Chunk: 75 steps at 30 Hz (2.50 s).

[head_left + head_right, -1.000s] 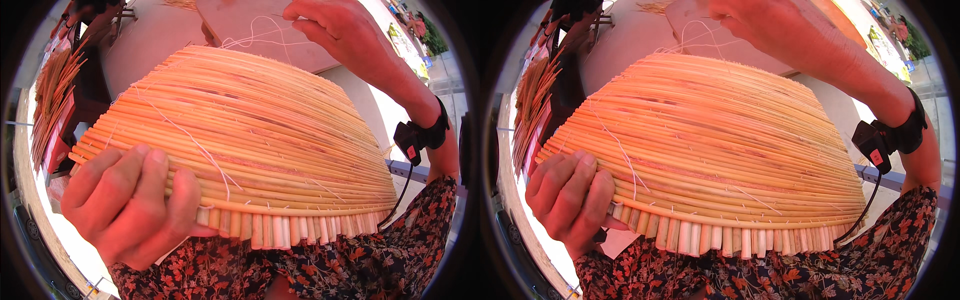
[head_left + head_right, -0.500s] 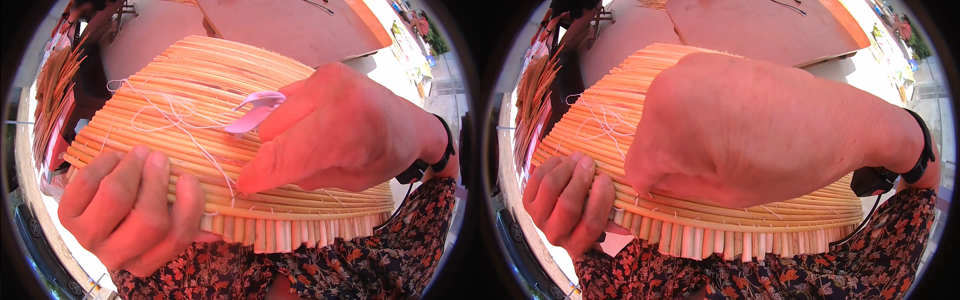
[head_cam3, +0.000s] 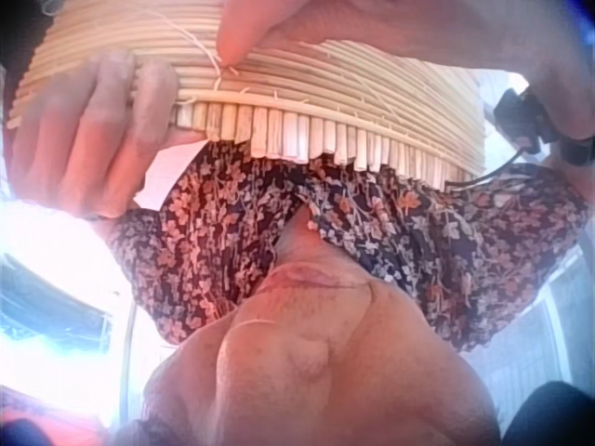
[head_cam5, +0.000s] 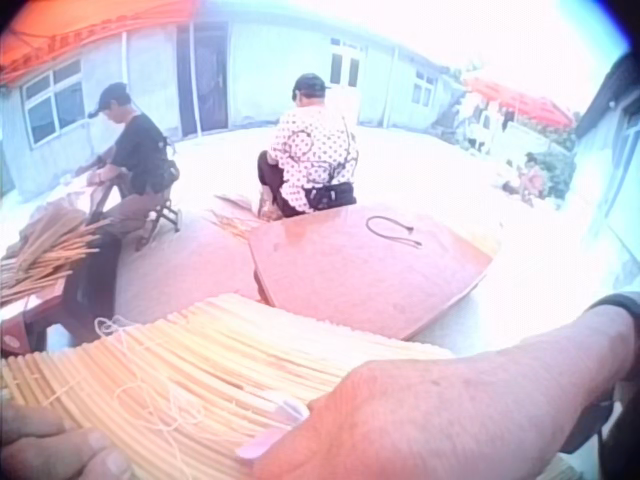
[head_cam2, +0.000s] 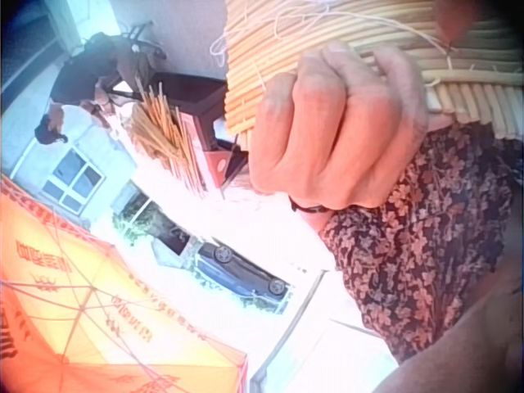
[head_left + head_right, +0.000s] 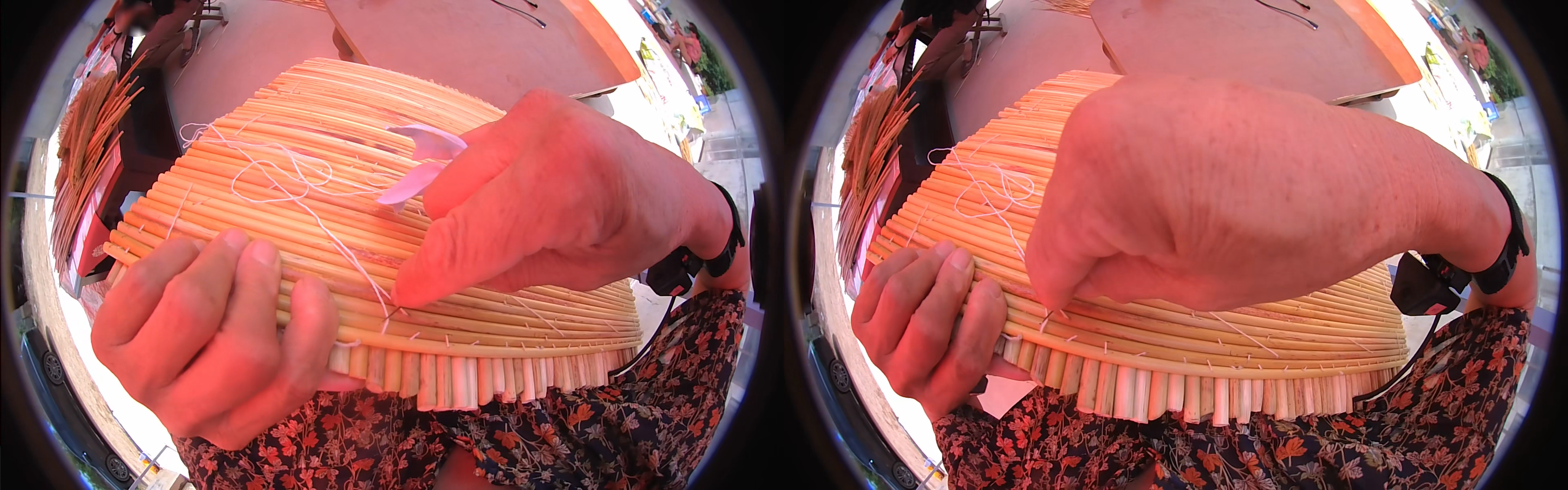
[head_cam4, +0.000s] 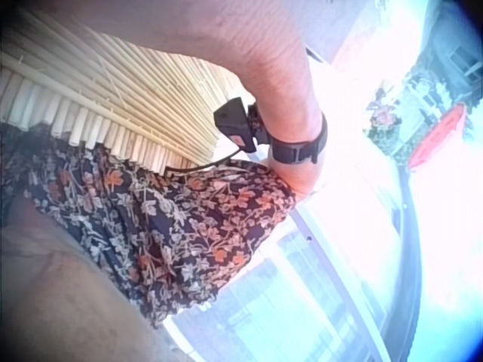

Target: The person sits on the ground and weaves a bamboo mat by hand. They hold a partially completed mat and use a needle with white thread to stitch the bamboo strips together, securing the edges and structure.

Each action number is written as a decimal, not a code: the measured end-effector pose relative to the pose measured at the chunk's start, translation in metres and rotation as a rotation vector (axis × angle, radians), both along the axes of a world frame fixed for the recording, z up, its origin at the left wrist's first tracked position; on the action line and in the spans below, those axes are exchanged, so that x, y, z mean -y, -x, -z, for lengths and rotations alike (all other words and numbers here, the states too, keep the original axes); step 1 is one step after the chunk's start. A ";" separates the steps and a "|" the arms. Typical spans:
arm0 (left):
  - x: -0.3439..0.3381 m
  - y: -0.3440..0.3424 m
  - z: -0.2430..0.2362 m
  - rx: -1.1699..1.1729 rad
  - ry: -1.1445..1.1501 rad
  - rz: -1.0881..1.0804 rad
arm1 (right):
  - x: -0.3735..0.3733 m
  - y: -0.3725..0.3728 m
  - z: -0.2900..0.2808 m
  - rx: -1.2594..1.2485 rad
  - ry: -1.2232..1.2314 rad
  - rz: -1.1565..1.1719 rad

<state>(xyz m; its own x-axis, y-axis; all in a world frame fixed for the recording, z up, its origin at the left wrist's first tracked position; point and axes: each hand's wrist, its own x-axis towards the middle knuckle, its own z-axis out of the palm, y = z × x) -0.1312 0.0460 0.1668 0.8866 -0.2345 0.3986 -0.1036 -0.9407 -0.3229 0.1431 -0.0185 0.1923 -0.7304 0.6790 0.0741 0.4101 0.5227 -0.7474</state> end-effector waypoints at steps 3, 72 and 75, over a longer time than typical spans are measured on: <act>-0.003 -0.004 0.002 0.003 -0.006 0.020 | -0.002 -0.004 0.005 0.016 -0.004 -0.025; -0.090 -0.113 -0.047 0.039 0.054 0.381 | -0.014 -0.006 -0.071 0.436 -0.124 0.375; -0.081 -0.078 -0.057 0.080 0.055 0.297 | -0.018 0.005 -0.076 0.311 -0.001 0.377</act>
